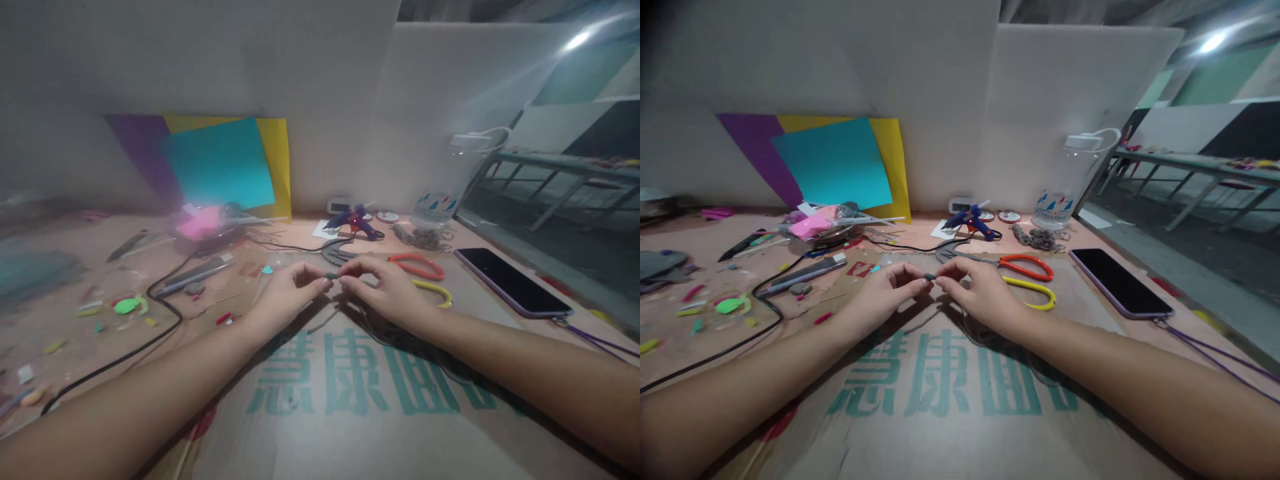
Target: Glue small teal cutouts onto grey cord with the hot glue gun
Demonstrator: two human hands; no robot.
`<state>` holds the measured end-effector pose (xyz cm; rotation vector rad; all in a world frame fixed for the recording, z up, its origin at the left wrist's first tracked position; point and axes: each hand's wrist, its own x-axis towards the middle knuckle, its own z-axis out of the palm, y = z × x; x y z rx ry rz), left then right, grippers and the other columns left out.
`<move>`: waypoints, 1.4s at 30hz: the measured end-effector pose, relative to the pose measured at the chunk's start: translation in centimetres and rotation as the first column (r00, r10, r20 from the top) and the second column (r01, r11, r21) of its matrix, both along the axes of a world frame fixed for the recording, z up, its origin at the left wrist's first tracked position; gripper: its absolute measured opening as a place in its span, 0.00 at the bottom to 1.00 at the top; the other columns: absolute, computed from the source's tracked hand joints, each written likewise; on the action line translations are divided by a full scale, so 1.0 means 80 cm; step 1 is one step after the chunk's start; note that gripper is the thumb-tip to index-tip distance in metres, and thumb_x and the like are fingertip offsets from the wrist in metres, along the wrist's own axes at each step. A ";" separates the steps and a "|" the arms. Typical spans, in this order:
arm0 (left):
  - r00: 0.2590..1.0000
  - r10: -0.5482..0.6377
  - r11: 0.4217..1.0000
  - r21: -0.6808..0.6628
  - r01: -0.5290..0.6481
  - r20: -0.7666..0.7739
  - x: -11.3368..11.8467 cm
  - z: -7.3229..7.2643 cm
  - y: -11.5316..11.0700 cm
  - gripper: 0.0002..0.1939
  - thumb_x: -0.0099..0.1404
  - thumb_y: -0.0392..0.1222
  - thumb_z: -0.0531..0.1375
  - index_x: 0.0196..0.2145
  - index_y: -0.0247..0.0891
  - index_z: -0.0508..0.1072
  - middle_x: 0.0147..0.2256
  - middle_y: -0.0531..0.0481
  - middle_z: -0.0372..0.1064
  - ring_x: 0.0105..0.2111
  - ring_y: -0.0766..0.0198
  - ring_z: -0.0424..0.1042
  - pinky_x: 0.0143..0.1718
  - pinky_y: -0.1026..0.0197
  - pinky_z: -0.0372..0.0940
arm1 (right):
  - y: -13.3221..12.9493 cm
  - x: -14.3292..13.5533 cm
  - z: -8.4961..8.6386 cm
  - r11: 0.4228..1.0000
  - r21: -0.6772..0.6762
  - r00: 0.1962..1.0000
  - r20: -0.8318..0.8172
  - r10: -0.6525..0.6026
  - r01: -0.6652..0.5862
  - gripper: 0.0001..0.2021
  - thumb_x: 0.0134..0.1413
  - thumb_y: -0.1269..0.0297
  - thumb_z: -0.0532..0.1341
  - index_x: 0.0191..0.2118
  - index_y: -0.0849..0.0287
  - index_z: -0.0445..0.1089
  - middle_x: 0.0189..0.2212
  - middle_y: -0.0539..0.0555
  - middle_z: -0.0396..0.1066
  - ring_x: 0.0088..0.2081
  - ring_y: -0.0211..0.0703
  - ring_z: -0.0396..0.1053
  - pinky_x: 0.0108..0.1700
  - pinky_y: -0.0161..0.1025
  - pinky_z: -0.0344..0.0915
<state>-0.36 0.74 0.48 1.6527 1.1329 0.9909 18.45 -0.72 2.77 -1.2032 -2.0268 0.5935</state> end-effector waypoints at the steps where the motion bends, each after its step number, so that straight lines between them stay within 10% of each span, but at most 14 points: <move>1: 1.000 -0.011 1.000 -0.019 0.011 0.011 0.000 0.001 -0.001 0.11 0.58 0.47 0.61 0.31 0.36 0.69 0.30 0.50 0.73 0.31 0.63 0.72 0.32 0.61 0.66 | 0.001 0.000 -0.006 0.998 -0.054 0.998 -0.067 -0.011 0.007 0.09 0.56 0.60 0.58 0.36 0.60 0.71 0.32 0.52 0.76 0.35 0.41 0.73 0.38 0.37 0.67; 14: 0.975 -0.123 0.983 0.110 0.144 -0.183 0.003 -0.004 -0.007 0.09 0.62 0.46 0.58 0.34 0.37 0.70 0.31 0.52 0.72 0.32 0.64 0.71 0.33 0.64 0.64 | -0.001 0.002 -0.013 0.991 -0.124 0.986 -0.168 0.021 -0.043 0.08 0.57 0.61 0.56 0.33 0.59 0.67 0.27 0.50 0.73 0.30 0.38 0.72 0.33 0.33 0.66; 24: 0.959 0.116 0.905 0.426 0.005 -0.257 -0.003 0.007 -0.017 0.10 0.66 0.43 0.57 0.42 0.40 0.74 0.42 0.49 0.73 0.43 0.61 0.70 0.46 0.60 0.63 | 0.001 0.004 -0.019 0.996 -0.076 0.989 -0.140 0.038 -0.049 0.07 0.58 0.62 0.55 0.33 0.58 0.66 0.26 0.49 0.72 0.29 0.37 0.69 0.31 0.32 0.65; 42: 0.943 0.110 0.794 0.599 0.108 -0.315 -0.004 -0.001 -0.013 0.03 0.62 0.35 0.60 0.34 0.38 0.74 0.35 0.50 0.73 0.39 0.62 0.70 0.43 0.59 0.63 | -0.001 0.005 -0.015 0.995 -0.074 0.995 -0.084 0.057 -0.063 0.06 0.57 0.65 0.56 0.32 0.61 0.67 0.26 0.50 0.72 0.28 0.35 0.69 0.30 0.31 0.63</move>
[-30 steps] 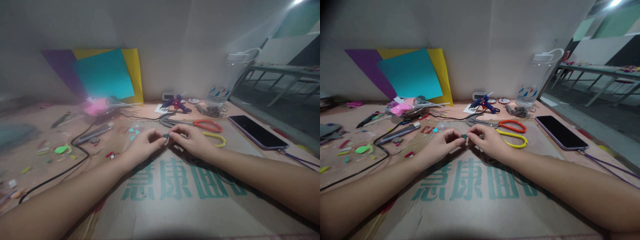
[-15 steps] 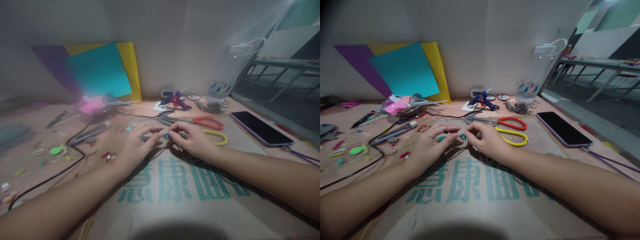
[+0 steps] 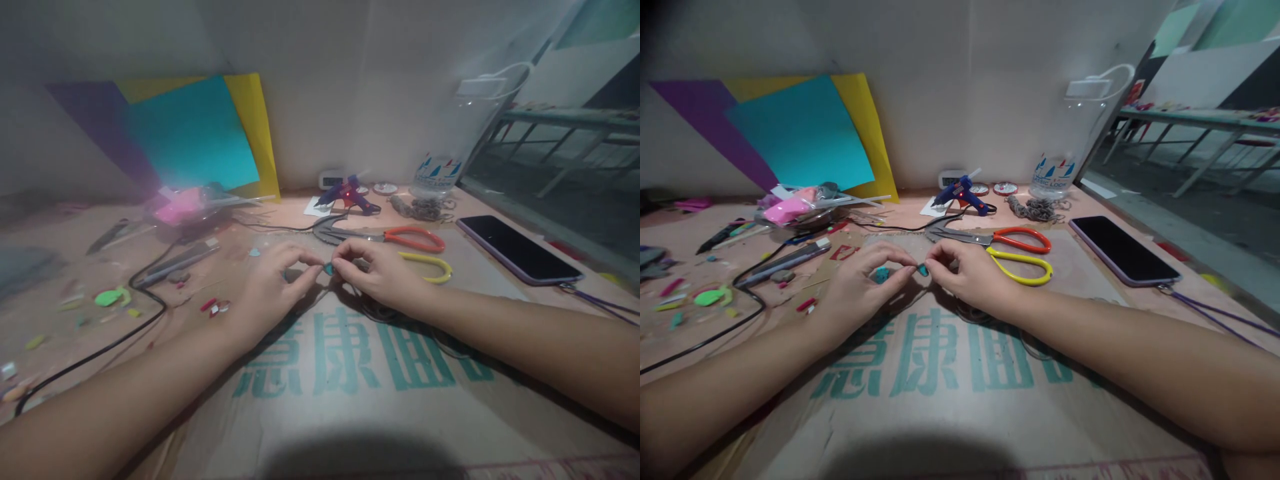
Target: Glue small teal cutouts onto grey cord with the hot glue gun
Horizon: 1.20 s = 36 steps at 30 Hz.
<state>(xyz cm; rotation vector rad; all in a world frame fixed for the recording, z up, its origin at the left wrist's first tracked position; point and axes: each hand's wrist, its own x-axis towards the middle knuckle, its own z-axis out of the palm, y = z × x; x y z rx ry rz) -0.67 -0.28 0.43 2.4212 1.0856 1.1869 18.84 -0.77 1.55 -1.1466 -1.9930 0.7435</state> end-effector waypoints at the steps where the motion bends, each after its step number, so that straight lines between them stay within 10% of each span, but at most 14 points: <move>1: 1.000 -0.003 1.000 0.010 0.003 -0.004 0.000 0.000 0.000 0.03 0.62 0.35 0.60 0.34 0.38 0.73 0.35 0.50 0.72 0.38 0.62 0.70 0.43 0.59 0.63 | 0.000 0.000 0.000 1.000 -0.011 1.000 -0.006 0.004 -0.004 0.06 0.57 0.65 0.56 0.32 0.61 0.67 0.26 0.50 0.73 0.28 0.35 0.70 0.30 0.31 0.63; 36: 0.977 0.155 0.902 -0.424 -0.080 0.145 0.002 0.008 0.001 0.08 0.61 0.44 0.60 0.30 0.37 0.71 0.29 0.51 0.72 0.32 0.62 0.72 0.33 0.61 0.64 | 0.001 -0.002 0.002 0.999 0.010 0.999 0.024 -0.031 0.031 0.08 0.57 0.63 0.56 0.32 0.60 0.69 0.26 0.50 0.75 0.29 0.37 0.71 0.33 0.33 0.63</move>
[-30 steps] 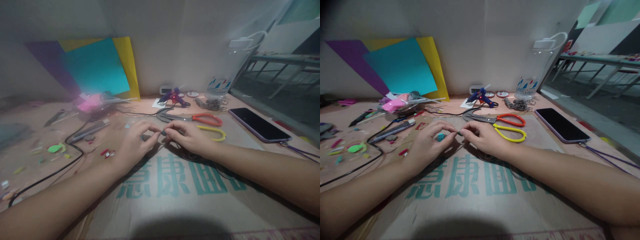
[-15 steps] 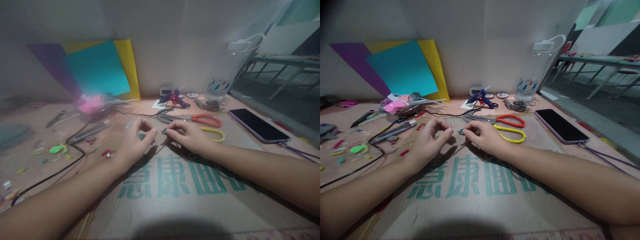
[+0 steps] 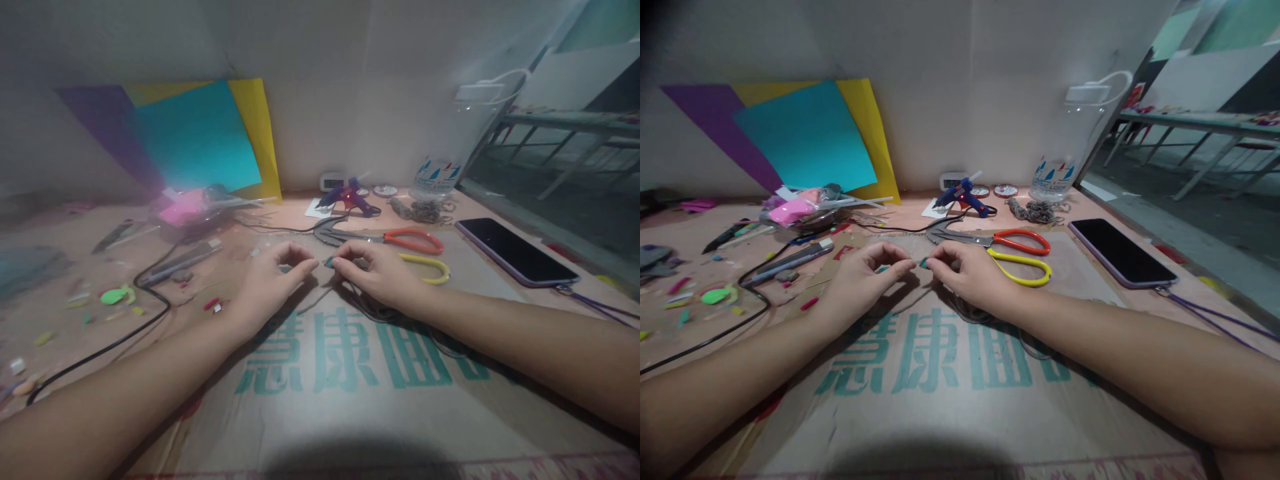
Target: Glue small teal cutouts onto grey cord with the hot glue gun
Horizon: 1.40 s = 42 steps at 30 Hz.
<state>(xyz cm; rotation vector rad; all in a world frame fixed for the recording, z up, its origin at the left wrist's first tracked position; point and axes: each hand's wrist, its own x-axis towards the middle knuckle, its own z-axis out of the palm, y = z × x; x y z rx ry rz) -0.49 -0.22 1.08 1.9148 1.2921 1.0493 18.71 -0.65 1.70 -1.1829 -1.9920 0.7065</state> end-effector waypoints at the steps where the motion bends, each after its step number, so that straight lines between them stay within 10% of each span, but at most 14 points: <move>1: 1.000 -0.004 1.000 -0.001 0.004 -0.001 0.000 -0.001 0.000 0.09 0.61 0.45 0.60 0.29 0.37 0.70 0.28 0.51 0.71 0.31 0.62 0.71 0.32 0.62 0.64 | 0.000 0.000 0.000 1.000 0.000 1.000 0.003 -0.001 0.001 0.08 0.57 0.63 0.56 0.32 0.60 0.69 0.26 0.50 0.75 0.29 0.37 0.71 0.33 0.33 0.63; 8: 0.998 -0.065 0.998 0.025 0.066 -0.011 -0.003 -0.011 0.006 0.18 0.67 0.52 0.52 0.27 0.37 0.69 0.26 0.51 0.71 0.29 0.63 0.70 0.30 0.63 0.64 | 0.001 0.002 -0.003 0.997 0.070 1.000 0.025 -0.013 0.011 0.08 0.57 0.63 0.56 0.32 0.60 0.69 0.27 0.50 0.75 0.30 0.38 0.71 0.34 0.34 0.63; 14: 0.994 -0.070 0.991 0.111 0.079 -0.086 -0.002 -0.009 0.004 0.16 0.69 0.47 0.51 0.44 0.40 0.75 0.39 0.49 0.76 0.42 0.59 0.73 0.45 0.59 0.65 | 0.001 0.002 -0.004 0.993 0.118 0.997 0.075 -0.022 0.013 0.07 0.56 0.65 0.56 0.32 0.60 0.69 0.27 0.50 0.74 0.29 0.37 0.70 0.32 0.33 0.62; 25: 0.989 0.049 0.987 -0.158 -0.027 0.137 0.003 -0.001 -0.003 0.10 0.58 0.45 0.63 0.26 0.37 0.71 0.24 0.52 0.72 0.24 0.62 0.74 0.24 0.63 0.66 | 0.001 0.001 -0.003 0.994 0.110 0.998 0.063 -0.027 0.020 0.07 0.56 0.64 0.57 0.32 0.60 0.70 0.27 0.50 0.74 0.28 0.36 0.69 0.31 0.32 0.62; 32: 0.999 -0.018 0.989 0.145 0.024 -0.046 -0.003 -0.003 0.003 0.09 0.63 0.42 0.58 0.38 0.43 0.78 0.35 0.50 0.76 0.38 0.57 0.74 0.40 0.56 0.69 | 0.001 0.002 -0.004 0.993 0.114 0.997 0.074 -0.020 0.012 0.07 0.57 0.64 0.56 0.32 0.60 0.69 0.27 0.50 0.74 0.29 0.37 0.70 0.32 0.33 0.62; 42: 0.958 -0.067 0.964 0.229 0.134 -0.280 -0.003 -0.007 -0.004 0.16 0.68 0.46 0.52 0.46 0.40 0.75 0.43 0.48 0.76 0.44 0.57 0.73 0.47 0.55 0.65 | 0.002 0.002 -0.006 0.972 0.234 0.989 0.146 -0.013 -0.022 0.07 0.56 0.65 0.56 0.31 0.60 0.70 0.27 0.50 0.72 0.29 0.36 0.67 0.31 0.33 0.59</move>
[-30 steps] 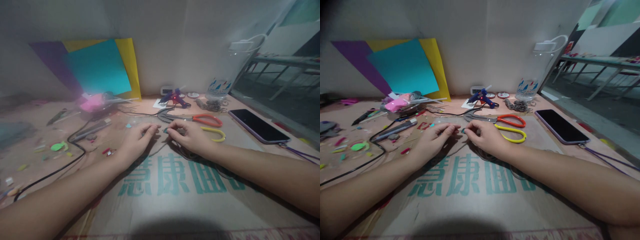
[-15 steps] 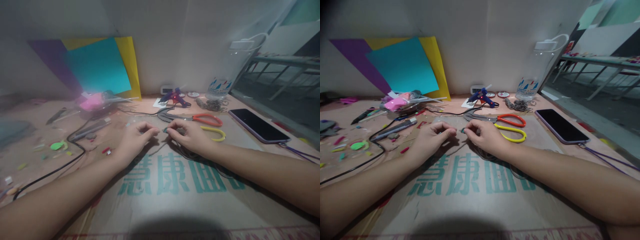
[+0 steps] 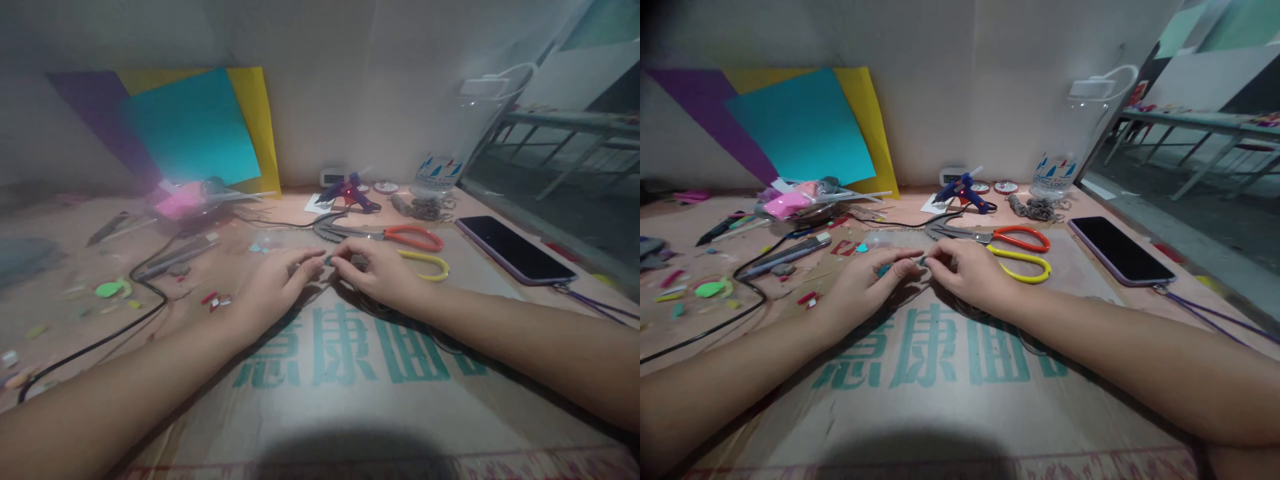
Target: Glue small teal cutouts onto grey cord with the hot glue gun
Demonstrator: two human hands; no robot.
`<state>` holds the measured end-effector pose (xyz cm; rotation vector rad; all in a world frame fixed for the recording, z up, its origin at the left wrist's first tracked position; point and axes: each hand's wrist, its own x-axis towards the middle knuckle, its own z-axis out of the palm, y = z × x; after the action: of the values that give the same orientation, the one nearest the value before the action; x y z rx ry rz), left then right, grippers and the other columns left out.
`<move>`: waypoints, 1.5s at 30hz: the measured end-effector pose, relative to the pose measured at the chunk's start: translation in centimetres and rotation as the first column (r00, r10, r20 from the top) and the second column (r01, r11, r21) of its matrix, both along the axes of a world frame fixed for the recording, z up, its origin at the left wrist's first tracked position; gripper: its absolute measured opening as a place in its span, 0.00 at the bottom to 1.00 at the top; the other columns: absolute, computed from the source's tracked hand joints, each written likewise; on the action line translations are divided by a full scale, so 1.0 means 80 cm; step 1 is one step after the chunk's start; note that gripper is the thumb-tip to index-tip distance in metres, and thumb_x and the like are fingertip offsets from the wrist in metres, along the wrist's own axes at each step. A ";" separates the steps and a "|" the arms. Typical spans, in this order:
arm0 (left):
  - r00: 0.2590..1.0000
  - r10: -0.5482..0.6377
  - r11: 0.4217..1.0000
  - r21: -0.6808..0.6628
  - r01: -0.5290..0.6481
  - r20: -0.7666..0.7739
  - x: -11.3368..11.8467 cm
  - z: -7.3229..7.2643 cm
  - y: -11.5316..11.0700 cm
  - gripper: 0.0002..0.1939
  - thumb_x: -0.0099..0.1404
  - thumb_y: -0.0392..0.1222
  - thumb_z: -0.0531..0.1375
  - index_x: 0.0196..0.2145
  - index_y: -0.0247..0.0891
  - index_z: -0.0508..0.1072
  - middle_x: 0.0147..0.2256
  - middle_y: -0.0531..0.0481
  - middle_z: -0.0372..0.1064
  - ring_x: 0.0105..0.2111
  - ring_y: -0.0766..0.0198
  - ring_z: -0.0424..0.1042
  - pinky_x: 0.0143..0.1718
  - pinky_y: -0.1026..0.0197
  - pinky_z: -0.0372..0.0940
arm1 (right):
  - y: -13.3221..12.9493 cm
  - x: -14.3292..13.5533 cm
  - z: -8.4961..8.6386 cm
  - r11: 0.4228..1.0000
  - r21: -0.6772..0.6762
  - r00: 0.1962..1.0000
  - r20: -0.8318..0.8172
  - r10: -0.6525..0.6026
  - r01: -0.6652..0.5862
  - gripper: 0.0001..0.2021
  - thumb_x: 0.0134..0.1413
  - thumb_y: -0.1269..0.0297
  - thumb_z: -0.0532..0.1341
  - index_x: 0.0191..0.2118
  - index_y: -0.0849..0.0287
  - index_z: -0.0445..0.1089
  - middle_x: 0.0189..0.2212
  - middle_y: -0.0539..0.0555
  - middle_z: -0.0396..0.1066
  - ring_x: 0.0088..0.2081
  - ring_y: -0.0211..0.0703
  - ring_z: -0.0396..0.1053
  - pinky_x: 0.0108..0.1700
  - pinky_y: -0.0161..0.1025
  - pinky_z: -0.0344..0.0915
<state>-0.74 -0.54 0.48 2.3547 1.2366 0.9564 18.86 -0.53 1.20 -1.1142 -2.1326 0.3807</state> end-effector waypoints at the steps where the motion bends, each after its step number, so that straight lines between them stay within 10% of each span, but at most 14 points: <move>1: 1.000 -0.009 0.999 0.032 0.010 -0.021 0.000 -0.002 0.001 0.15 0.68 0.46 0.53 0.46 0.40 0.75 0.44 0.48 0.76 0.45 0.57 0.72 0.48 0.55 0.64 | 0.000 0.000 0.000 1.000 0.002 1.000 0.005 0.006 -0.006 0.07 0.56 0.65 0.56 0.32 0.60 0.70 0.27 0.50 0.72 0.29 0.36 0.67 0.31 0.33 0.59; 23: 0.998 0.003 0.973 0.232 0.010 -0.057 -0.001 -0.003 0.003 0.07 0.63 0.43 0.59 0.32 0.40 0.75 0.32 0.50 0.75 0.34 0.60 0.72 0.38 0.58 0.63 | 0.000 0.001 0.000 0.998 -0.056 0.998 0.058 0.018 -0.015 0.08 0.56 0.64 0.56 0.32 0.60 0.70 0.26 0.50 0.72 0.28 0.36 0.67 0.30 0.33 0.58; 31: 0.992 0.020 0.998 0.055 -0.027 0.126 0.000 -0.002 -0.001 0.21 0.67 0.44 0.55 0.56 0.41 0.60 0.43 0.47 0.71 0.42 0.60 0.70 0.44 0.55 0.63 | 0.003 0.000 0.002 0.985 -0.167 0.990 -0.120 -0.073 0.052 0.07 0.57 0.65 0.55 0.31 0.60 0.66 0.25 0.49 0.71 0.26 0.35 0.67 0.30 0.32 0.59; 38: 0.968 0.163 0.986 -0.077 -0.150 0.190 -0.001 0.001 0.005 0.19 0.70 0.49 0.48 0.23 0.38 0.59 0.22 0.55 0.57 0.25 0.66 0.61 0.28 0.63 0.56 | 0.004 0.005 -0.001 0.977 -0.200 0.981 -0.192 0.035 -0.074 0.08 0.63 0.62 0.49 0.34 0.57 0.60 0.26 0.48 0.69 0.29 0.37 0.67 0.33 0.35 0.60; 45: 0.964 0.094 0.969 -0.245 -0.031 0.248 -0.001 -0.004 0.010 0.19 0.68 0.51 0.51 0.28 0.37 0.72 0.24 0.53 0.66 0.27 0.65 0.68 0.29 0.64 0.60 | 0.001 0.007 -0.007 0.979 -0.162 0.985 -0.136 0.101 -0.123 0.10 0.64 0.59 0.49 0.35 0.57 0.60 0.26 0.48 0.68 0.29 0.37 0.66 0.33 0.35 0.60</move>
<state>-0.84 0.29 0.17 1.9475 1.2505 1.0322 19.42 -0.42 0.68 -1.0350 -2.0853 0.6792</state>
